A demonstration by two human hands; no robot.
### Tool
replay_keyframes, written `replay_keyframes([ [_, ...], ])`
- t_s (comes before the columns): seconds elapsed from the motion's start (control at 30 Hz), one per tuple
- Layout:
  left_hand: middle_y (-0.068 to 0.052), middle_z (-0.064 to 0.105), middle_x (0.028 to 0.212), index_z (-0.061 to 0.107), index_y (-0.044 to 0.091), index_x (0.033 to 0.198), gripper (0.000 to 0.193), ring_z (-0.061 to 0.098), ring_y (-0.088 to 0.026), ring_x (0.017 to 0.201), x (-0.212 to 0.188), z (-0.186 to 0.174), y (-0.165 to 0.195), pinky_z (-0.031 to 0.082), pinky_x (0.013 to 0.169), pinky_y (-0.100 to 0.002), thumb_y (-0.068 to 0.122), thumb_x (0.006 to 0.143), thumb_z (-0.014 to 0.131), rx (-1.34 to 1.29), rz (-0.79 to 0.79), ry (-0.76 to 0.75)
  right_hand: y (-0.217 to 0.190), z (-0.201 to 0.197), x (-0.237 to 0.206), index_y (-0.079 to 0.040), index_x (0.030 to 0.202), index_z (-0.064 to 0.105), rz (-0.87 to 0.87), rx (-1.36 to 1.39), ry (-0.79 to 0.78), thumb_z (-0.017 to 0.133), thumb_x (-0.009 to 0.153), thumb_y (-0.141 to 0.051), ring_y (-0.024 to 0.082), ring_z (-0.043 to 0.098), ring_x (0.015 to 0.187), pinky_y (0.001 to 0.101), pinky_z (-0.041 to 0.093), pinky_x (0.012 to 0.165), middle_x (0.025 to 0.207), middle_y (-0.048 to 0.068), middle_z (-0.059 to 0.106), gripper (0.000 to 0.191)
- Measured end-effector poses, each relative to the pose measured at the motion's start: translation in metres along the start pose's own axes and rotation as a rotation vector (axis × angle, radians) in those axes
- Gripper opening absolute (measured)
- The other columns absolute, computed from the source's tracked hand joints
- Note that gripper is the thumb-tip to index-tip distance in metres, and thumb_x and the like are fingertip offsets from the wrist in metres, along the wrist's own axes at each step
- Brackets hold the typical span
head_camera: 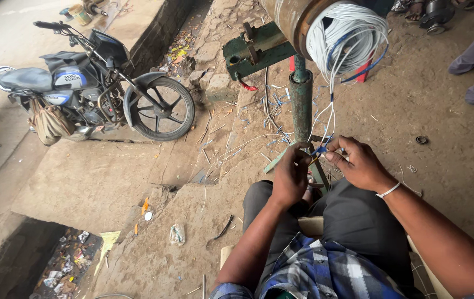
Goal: The person sits on a chair and wraps blue electrical tape by hand around the joined ends of white and blue wires, pressing the tape to secure the connection. He pulls lengths of wire from a spool mounted on a stand and continues taping successive wire joints.
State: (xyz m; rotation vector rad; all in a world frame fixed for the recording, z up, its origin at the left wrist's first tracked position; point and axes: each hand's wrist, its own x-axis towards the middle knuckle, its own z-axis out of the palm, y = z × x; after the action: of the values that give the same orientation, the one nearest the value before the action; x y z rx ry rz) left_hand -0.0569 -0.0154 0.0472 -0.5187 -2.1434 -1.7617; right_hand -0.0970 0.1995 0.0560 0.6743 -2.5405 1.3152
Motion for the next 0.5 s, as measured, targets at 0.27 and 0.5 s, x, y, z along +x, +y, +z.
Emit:
replay_keyframes([
  [0.27, -0.007, 0.069, 0.093, 0.055, 0.001, 0.142, 0.039, 0.064, -0.010, 0.077, 0.014, 0.005, -0.009, 0.055, 0.071, -0.029, 0.014, 0.106, 0.059, -0.287, -0.159, -0.164, 0.014, 0.023, 0.004, -0.004, 0.101, 0.067, 0.174, 0.226, 0.067, 0.073, 0.094, -0.019, 0.010, 0.065, 0.072, 0.0293, 0.051, 0.065, 0.082, 0.008, 0.073, 0.017],
  [0.5, -0.002, 0.071, 0.109, 0.050, 0.002, 0.147, 0.045, 0.070, -0.011, 0.090, 0.037, 0.005, -0.016, 0.061, 0.075, -0.030, 0.013, 0.104, 0.055, -0.483, -0.324, -0.310, 0.010, 0.021, 0.016, -0.008, 0.093, 0.073, 0.180, 0.083, 0.086, 0.081, 0.083, -0.032, 0.012, 0.068, 0.069, 0.0314, 0.053, 0.065, 0.079, 0.006, 0.074, 0.028],
])
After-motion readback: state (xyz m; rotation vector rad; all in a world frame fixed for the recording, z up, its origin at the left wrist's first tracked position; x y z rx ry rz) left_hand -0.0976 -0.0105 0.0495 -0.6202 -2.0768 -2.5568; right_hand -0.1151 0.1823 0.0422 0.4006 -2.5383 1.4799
